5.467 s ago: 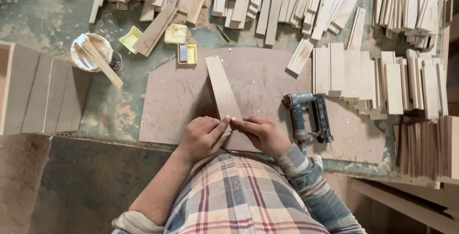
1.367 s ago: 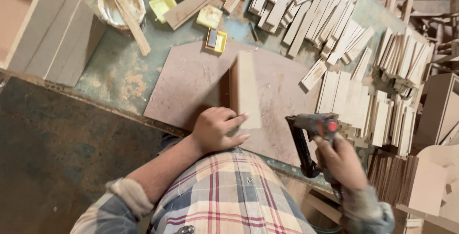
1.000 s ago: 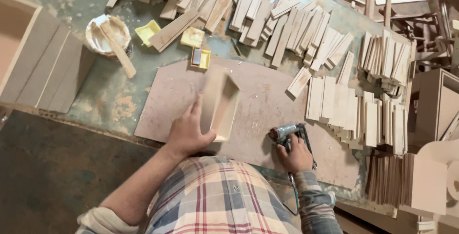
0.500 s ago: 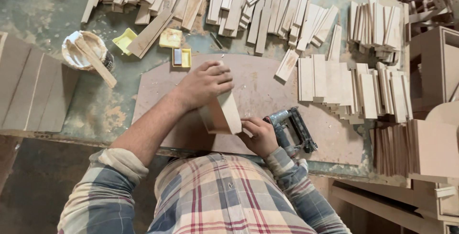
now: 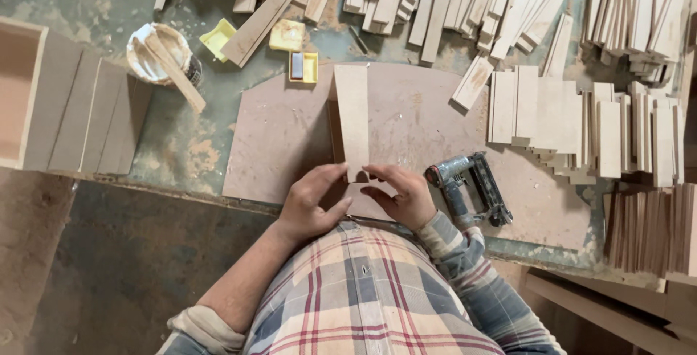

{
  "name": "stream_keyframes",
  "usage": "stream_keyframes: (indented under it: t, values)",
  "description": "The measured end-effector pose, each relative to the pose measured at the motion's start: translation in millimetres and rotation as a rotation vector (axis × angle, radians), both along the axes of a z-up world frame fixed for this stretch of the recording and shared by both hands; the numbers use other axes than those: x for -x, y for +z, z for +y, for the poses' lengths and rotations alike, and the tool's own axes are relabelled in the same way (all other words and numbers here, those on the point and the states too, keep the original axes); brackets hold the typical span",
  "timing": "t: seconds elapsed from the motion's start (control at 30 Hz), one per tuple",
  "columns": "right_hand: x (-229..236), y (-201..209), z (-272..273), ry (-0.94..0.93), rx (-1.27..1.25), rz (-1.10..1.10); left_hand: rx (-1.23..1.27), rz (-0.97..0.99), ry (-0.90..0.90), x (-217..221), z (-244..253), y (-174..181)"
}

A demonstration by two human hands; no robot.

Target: The person assembles small wooden boxes by applying glue to thin wooden strips and attaching them to a larger board using a pneumatic nail gun. The person handles multiple wooden pieces, applies adhesive, and secures them with nails to form box structures.

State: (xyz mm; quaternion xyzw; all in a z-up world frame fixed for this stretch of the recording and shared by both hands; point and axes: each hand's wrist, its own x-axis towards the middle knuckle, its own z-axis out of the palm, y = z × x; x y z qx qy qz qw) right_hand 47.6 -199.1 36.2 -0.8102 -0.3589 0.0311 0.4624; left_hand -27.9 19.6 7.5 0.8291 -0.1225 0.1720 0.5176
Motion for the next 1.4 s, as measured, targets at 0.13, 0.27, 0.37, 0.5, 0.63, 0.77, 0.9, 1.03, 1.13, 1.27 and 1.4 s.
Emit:
stream_keyframes:
  t: [0.13,0.27,0.37,0.5,0.63,0.77,0.9,1.03,1.13,1.27,1.4]
  values:
    - [-8.4,5.3,6.3,0.005,0.039,-0.077,-0.033,-0.059,0.097,-5.0,-5.9,9.0]
    - [-8.9,3.1,6.9,0.001,0.043,-0.108,-0.026,-0.095,0.084,-11.0,-3.6,8.9]
    - [-8.4,0.3,6.3,0.000,0.026,-0.114,-0.002,-0.102,0.056,-12.1,-3.0,4.2]
    - [-8.0,-2.0,10.4,-0.008,0.025,-0.171,0.009,-0.114,0.030,-13.5,0.3,-0.2]
    - [-10.0,-2.3,10.5,-0.005,0.005,-0.189,0.025,-0.076,0.025,-15.9,0.6,-3.2]
    - [-8.3,-4.0,11.7,-0.029,0.028,-0.155,0.037,-0.065,0.012,-16.8,2.0,-1.3]
    - [-9.5,-1.3,12.4,-0.025,-0.024,-0.092,-0.049,-0.086,-0.028,-19.8,7.8,7.7]
    - [-4.8,-3.7,6.4,-0.031,0.014,-0.095,-0.185,-0.191,0.002,-18.0,13.2,14.7]
    - [-4.2,-13.4,-0.9,-0.025,0.001,-0.068,-0.288,-0.259,0.037,-21.4,12.2,22.3]
    - [-3.9,-44.0,-26.7,-0.116,0.131,0.108,-0.400,-0.318,0.110,-23.1,0.5,31.8]
    - [-1.2,-85.3,-80.9,-0.257,0.333,0.147,-0.401,-0.305,0.160,-23.2,-9.6,34.8]
